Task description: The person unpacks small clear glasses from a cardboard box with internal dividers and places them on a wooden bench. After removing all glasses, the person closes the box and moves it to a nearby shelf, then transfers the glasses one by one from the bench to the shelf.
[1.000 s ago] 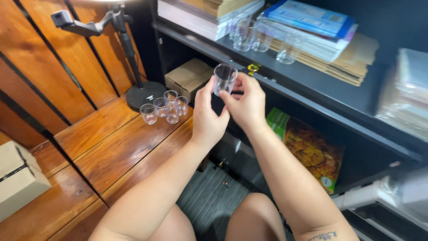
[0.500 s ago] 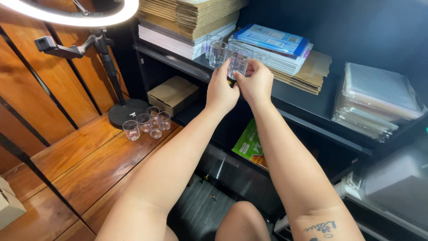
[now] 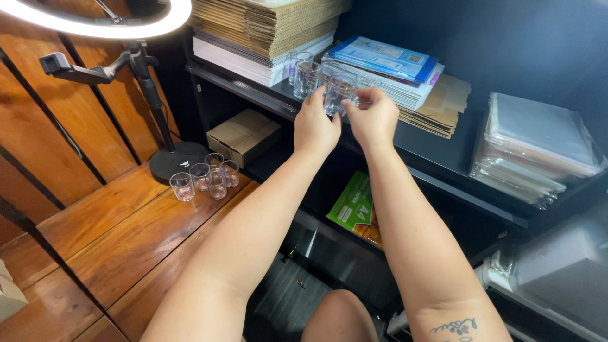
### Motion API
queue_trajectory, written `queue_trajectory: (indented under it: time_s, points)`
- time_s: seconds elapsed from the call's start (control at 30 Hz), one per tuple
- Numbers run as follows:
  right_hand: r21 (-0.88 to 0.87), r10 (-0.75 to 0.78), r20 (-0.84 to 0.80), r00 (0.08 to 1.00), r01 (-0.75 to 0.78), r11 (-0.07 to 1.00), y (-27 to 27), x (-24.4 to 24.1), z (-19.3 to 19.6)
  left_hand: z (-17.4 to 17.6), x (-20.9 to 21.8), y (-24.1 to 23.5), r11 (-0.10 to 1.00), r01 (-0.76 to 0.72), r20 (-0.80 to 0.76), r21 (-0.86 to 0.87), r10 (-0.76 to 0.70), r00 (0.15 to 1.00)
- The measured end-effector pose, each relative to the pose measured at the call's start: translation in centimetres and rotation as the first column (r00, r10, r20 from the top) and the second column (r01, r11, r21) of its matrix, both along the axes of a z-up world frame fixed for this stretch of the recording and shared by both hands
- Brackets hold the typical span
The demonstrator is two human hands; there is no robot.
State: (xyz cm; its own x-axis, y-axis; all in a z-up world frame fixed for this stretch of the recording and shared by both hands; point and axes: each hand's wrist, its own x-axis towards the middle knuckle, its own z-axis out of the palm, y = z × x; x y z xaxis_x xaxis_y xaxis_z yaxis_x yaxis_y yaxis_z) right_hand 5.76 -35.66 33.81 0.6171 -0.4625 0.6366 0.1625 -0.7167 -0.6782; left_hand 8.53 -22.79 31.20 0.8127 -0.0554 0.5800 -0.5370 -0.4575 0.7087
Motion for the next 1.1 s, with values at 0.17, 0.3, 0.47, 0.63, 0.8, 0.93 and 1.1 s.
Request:
queue_trajectory:
  time_s: [0.17, 0.3, 0.47, 0.63, 0.8, 0.93, 1.1]
  points:
    - [0.011, -0.080, 0.043, 0.996, 0.079, 0.997, -1.8, -0.8, 0.3, 0.8, -0.1, -0.5, 0.999, -0.027, -0.006, 0.026, 0.028, 1.000]
    - [0.105, -0.021, -0.063, 0.998, 0.028, 0.994, -1.8, -1.6, 0.9, 1.1, 0.2, -1.1, 0.999, -0.035, -0.021, 0.036, 0.036, 0.999]
    - [0.116, 0.011, -0.077, 0.997, -0.002, 0.993, -1.7, -2.3, 1.3, 1.3, 0.4, -1.5, 0.995, -0.078, -0.014, 0.057, 0.079, 0.997]
    - [0.097, 0.029, -0.072, 0.997, -0.022, 0.995, -2.0, -1.6, 1.1, 1.9, -0.1, -1.2, 0.992, -0.078, -0.040, 0.097, 0.082, 0.996]
    - [0.041, -0.005, -0.070, 0.998, 0.008, 0.999, -2.3, -0.6, 0.9, 1.8, 0.3, -1.2, 0.992, -0.075, -0.048, 0.104, 0.081, 0.996]
    - [0.029, -0.016, -0.063, 0.998, 0.018, 0.999, -2.2, -0.3, 1.0, 1.5, 0.5, -1.2, 0.995, -0.058, -0.053, 0.083, 0.063, 0.997]
    - [0.011, -0.021, -0.079, 0.997, 0.022, 1.000, -1.8, -0.4, 1.0, 0.9, 0.9, -1.1, 0.999, -0.030, -0.020, 0.046, 0.031, 0.999]
